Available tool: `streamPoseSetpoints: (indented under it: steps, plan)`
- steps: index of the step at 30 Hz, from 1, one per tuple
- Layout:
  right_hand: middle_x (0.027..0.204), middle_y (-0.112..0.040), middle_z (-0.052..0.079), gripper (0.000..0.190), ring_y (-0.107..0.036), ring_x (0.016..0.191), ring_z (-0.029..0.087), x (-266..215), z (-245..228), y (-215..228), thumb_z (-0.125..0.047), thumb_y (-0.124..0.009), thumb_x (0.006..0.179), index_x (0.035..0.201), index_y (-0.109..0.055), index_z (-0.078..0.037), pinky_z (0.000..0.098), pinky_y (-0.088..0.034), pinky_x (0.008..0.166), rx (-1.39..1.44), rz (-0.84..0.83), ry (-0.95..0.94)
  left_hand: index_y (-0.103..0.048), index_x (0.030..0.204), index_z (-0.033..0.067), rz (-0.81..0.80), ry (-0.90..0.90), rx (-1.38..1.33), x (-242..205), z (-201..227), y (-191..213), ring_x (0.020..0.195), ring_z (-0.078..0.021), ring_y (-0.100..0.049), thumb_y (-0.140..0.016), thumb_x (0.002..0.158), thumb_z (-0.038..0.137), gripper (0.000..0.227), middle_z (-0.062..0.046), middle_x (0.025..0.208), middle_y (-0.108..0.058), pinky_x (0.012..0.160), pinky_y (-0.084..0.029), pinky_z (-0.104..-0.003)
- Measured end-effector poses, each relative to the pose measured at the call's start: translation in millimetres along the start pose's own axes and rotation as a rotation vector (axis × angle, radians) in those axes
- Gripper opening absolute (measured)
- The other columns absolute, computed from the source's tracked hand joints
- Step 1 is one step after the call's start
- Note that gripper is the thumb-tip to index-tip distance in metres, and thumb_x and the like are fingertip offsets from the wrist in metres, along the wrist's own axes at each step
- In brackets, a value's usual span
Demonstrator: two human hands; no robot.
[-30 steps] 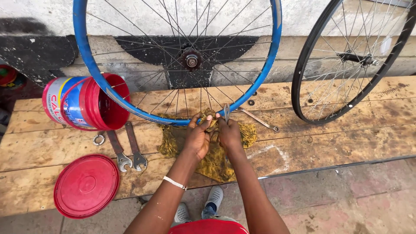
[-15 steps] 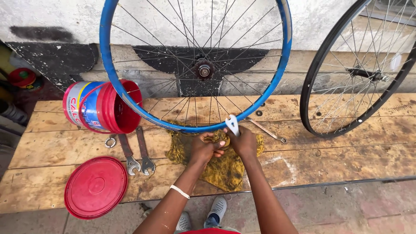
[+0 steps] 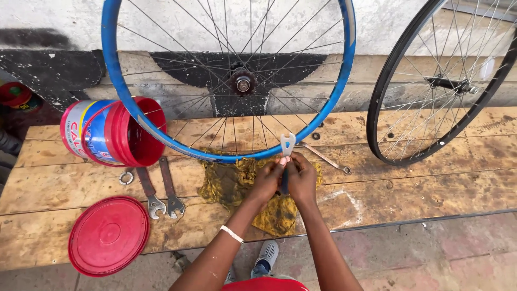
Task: Servicing a bicycle wheel hub by cleaning, greasing, and reassembling the axle and bearings.
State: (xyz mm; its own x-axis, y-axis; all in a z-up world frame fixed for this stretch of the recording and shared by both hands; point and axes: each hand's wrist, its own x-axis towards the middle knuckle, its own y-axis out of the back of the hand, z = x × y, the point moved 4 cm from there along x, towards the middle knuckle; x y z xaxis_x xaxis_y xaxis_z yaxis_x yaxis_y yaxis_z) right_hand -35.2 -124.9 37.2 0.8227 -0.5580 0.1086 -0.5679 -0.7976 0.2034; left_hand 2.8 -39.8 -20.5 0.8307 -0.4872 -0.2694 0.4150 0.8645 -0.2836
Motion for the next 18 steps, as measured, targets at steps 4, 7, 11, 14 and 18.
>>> streamPoseSetpoints:
  steps: [4, 7, 11, 14, 18]
  plan:
    - [0.056, -0.054, 0.015, 0.023, -0.056, 0.034, 0.022, 14, 13, 18, -0.021, -0.057, 0.092, 0.091, -0.065, 0.000, 0.0306, -0.050, 0.033, 0.041, -0.049, -0.177, -0.059, 0.112, -0.0001, -0.028, 0.010, -0.066, 3, -11, -4, 0.074, -0.0184, -0.063, -0.046, 0.101, 0.029, 0.034, -0.014, 0.089, -0.062, 0.067, -0.058, -0.035]
    - [0.088, -0.068, 0.019, 0.033, -0.068, 0.080, 0.029, 42, 34, 46, -0.029, -0.049, 0.098, 0.097, -0.068, -0.002, 0.0413, -0.051, 0.073, -0.136, 0.066, -0.039, -0.063, 0.108, 0.0039, 0.055, -0.009, 0.026, 12, -14, -1, 0.064, -0.0105, -0.058, -0.046, 0.099, 0.019, 0.024, -0.010, 0.083, -0.063, 0.061, -0.057, -0.029]
    - [0.096, -0.058, 0.010, 0.020, -0.057, 0.093, 0.031, 86, 91, 68, -0.022, -0.064, 0.086, 0.102, -0.068, -0.012, 0.0450, -0.050, 0.076, -0.731, 0.051, 0.126, -0.062, 0.108, -0.0002, 0.053, -0.053, -0.027, -4, 23, 0, 0.062, -0.0122, -0.063, -0.046, 0.097, 0.014, 0.024, -0.014, 0.083, -0.066, 0.054, -0.057, -0.025]
    - [0.099, -0.054, 0.004, 0.022, -0.048, 0.104, 0.029, 105, 127, 74, -0.031, -0.065, 0.082, 0.101, -0.067, -0.018, 0.0515, -0.047, 0.081, -1.024, -0.018, 0.087, -0.062, 0.110, -0.0004, 0.106, -0.132, -0.006, -9, 33, 9, 0.061, -0.0107, -0.060, -0.045, 0.098, 0.015, 0.026, -0.015, 0.081, -0.067, 0.050, -0.051, -0.021]
    - [0.097, -0.053, 0.004, 0.018, -0.045, 0.106, 0.029, 115, 148, 71, -0.028, -0.065, 0.083, 0.094, -0.065, -0.014, 0.0547, -0.046, 0.082, -1.070, -0.085, 0.050, -0.067, 0.109, 0.0055, 0.274, -0.274, 0.089, -2, 24, 35, 0.068, -0.0116, -0.057, -0.054, 0.095, 0.018, 0.023, -0.015, 0.075, -0.067, 0.056, -0.044, -0.024]
